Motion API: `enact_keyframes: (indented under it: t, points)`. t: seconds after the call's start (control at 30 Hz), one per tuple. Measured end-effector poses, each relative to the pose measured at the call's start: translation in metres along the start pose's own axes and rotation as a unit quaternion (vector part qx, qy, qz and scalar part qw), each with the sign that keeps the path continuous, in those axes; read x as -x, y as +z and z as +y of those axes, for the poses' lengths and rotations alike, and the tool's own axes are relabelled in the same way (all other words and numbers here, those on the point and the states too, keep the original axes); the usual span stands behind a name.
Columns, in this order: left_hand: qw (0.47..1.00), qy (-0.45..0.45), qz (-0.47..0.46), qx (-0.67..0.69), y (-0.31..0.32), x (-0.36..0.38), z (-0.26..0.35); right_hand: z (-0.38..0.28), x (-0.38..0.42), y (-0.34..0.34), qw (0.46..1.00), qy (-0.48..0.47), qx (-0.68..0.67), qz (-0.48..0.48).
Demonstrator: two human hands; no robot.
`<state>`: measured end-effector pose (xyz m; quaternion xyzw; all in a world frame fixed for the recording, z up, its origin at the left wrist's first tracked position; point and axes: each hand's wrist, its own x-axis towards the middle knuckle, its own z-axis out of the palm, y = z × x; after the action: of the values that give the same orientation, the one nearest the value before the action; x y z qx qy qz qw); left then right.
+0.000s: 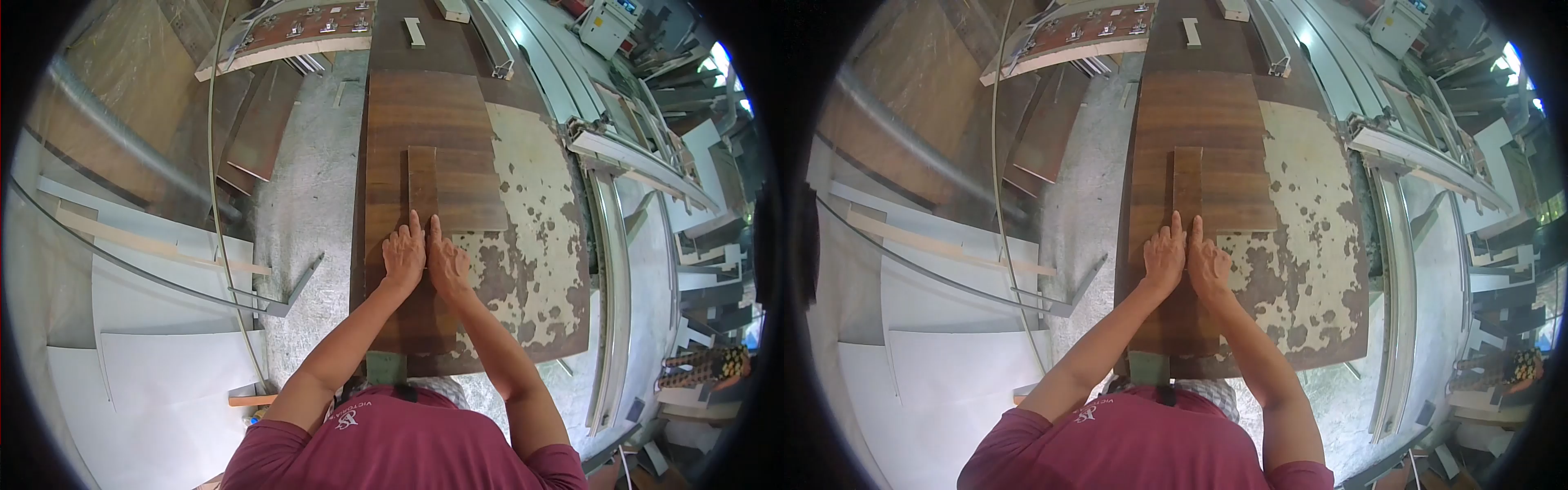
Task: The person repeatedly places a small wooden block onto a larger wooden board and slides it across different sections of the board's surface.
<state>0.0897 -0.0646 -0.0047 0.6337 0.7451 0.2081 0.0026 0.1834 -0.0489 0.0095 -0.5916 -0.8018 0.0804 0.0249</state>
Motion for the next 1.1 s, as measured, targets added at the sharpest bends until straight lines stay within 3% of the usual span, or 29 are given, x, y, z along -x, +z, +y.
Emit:
enact_keyframes:
  t: [0.37,0.73,1.1]
  points:
    - [0.999,-0.015,0.029,-0.020,0.051,-0.129,0.003,0.028,-0.133,-0.012,1.000,-0.005,-0.019,0.021]
    - [0.997,-0.068,-0.031,-0.002,0.079,-0.258,-0.003,0.044,-0.268,-0.010,0.994,-0.047,0.002,0.097]
    - [0.998,-0.054,-0.028,-0.028,0.070,-0.237,0.003,0.047,-0.250,-0.012,0.995,-0.042,-0.015,0.092]
